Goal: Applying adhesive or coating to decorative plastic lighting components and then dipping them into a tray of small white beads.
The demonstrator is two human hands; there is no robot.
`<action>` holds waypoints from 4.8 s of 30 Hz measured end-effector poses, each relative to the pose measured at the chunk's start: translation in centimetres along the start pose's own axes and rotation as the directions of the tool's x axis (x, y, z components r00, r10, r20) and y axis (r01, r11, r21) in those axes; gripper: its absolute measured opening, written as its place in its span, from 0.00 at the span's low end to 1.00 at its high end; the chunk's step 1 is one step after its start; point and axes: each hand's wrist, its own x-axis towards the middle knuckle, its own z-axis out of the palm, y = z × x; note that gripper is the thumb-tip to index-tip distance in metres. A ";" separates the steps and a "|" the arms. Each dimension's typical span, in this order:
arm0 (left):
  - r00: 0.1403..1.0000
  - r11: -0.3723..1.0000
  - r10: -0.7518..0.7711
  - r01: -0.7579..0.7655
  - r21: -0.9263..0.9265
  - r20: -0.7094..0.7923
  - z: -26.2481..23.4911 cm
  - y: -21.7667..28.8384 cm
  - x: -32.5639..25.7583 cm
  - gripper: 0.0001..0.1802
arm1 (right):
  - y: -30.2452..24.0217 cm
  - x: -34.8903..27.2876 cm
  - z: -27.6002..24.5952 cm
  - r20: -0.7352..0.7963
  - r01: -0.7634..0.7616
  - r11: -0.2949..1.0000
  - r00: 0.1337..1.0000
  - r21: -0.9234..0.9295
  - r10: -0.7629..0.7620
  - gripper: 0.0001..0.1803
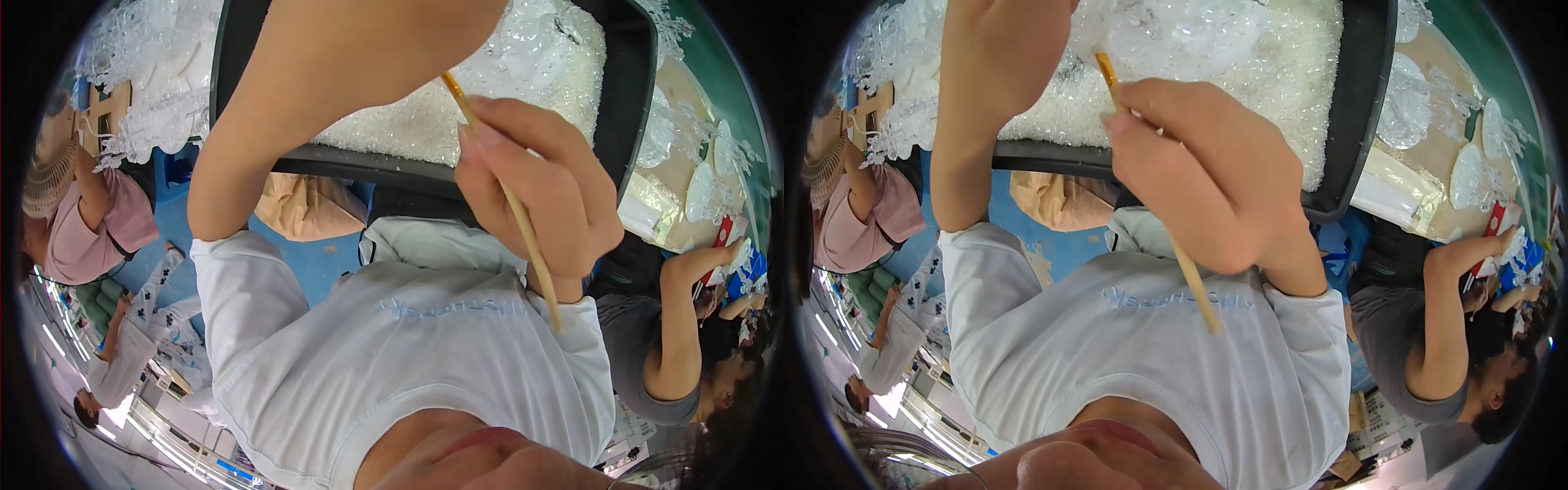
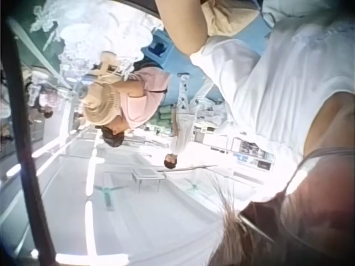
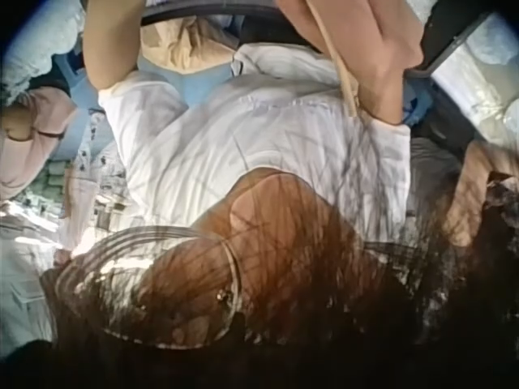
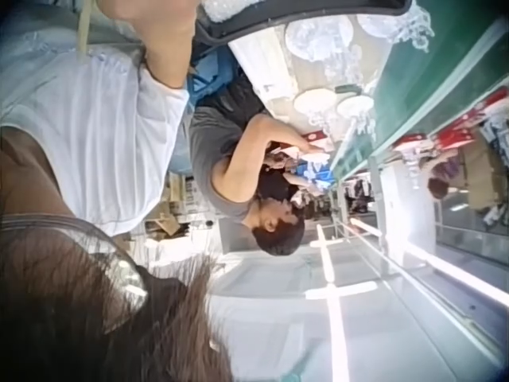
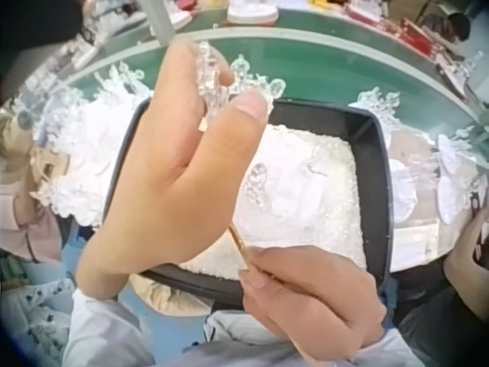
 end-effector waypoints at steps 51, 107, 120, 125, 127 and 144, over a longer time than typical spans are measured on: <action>0.995 0.967 -0.050 0.026 -0.253 -0.090 -2.8 -3.9 0.1 0.26 | 1.0 -2.9 -2.2 -0.232 -0.045 0.996 0.971 0.077 0.062 0.15; 0.998 0.991 -0.055 0.059 -0.124 0.034 -2.0 -1.1 -1.7 0.27 | -0.3 1.3 -3.5 0.286 -0.390 0.857 0.910 0.338 0.302 0.12; 0.990 0.995 -0.059 0.068 -0.075 0.126 -2.5 -1.3 -1.4 0.37 | -0.6 1.0 -3.4 0.259 -0.382 0.889 0.912 0.255 0.318 0.11; 0.983 0.997 -0.049 0.059 -0.050 0.179 -2.4 -1.1 -1.0 0.42 | -0.7 0.6 -3.0 0.143 -0.372 0.882 0.928 0.290 0.344 0.10; 0.977 0.998 -0.044 0.053 -0.038 0.208 -2.4 -1.3 -0.9 0.44 | -0.5 0.4 -2.7 0.157 -0.306 0.913 0.949 0.269 0.272 0.11; 0.929 0.998 -0.061 0.047 0.047 0.366 -2.2 -1.0 0.6 0.50 | 0.1 -0.1 -2.2 0.125 -0.282 0.916 0.958 0.285 0.257 0.13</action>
